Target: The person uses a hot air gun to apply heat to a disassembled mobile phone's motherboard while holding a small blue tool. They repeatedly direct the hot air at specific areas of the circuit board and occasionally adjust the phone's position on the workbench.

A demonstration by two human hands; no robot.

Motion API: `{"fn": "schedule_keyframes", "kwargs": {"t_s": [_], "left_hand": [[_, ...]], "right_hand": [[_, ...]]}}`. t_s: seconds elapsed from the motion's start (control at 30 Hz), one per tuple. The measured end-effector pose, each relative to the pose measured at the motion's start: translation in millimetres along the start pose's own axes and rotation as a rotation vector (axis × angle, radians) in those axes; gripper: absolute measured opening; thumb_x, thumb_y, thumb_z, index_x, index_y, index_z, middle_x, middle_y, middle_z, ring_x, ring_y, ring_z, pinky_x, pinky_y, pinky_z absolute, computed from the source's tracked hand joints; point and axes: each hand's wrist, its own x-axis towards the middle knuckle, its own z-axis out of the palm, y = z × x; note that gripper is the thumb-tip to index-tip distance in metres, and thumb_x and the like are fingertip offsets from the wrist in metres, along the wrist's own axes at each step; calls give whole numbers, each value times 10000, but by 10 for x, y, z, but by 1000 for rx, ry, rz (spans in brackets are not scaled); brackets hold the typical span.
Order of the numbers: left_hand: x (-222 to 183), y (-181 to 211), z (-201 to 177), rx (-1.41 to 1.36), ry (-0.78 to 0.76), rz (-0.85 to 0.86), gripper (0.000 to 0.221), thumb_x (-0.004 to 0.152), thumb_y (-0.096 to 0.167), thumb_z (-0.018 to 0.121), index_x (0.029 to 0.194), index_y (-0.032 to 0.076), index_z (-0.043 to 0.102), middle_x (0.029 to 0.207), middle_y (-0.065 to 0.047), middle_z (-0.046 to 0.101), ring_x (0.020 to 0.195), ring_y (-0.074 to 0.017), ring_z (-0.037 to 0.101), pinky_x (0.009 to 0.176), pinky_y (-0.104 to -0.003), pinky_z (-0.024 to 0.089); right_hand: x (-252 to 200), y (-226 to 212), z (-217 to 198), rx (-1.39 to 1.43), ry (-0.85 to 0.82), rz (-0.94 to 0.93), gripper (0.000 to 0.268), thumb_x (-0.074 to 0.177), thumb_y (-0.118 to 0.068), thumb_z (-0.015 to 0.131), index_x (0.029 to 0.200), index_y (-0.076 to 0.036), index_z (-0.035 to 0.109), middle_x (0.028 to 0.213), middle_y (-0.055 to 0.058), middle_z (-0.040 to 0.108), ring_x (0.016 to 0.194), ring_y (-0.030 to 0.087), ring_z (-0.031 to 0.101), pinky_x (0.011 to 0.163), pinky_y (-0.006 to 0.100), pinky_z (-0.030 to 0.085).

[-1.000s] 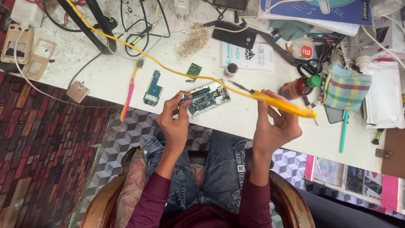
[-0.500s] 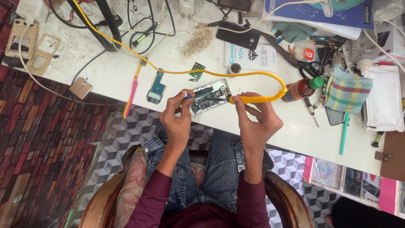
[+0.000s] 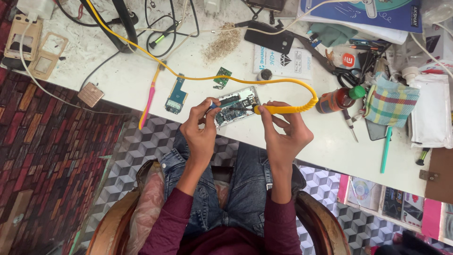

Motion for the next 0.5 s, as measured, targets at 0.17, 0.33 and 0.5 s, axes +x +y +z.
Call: {"fn": "schedule_keyframes", "kwargs": {"t_s": [0.17,0.33,0.5], "left_hand": [[-1,-3,-4,-7,-1,-5,226,1009,-81,642,1209,9,589,1107,-126,766,960,-183,782,600,-239,575],[3,-8,4,-9,6,-12,218,1008,-81,647,1197,10,590,1102,-125,768,942,-176,780,585,-234,565],[0,-20,6,-20,12,-12,220,1009,-84,646,1200,9,589,1103,-126,767,955,-175,781,599,-236,574]], "right_hand": [[-7,23,26,15,15,19,200,931,56,777,1106,92,686,1037,167,755,953,221,780,829,314,697],[-11,53,30,22,15,28,203,934,53,775,1110,89,681,1042,165,753,960,222,780,835,317,698],[-2,50,33,8,9,30,204,934,54,774,1113,85,682,1039,160,756,960,218,782,836,319,701]]}}
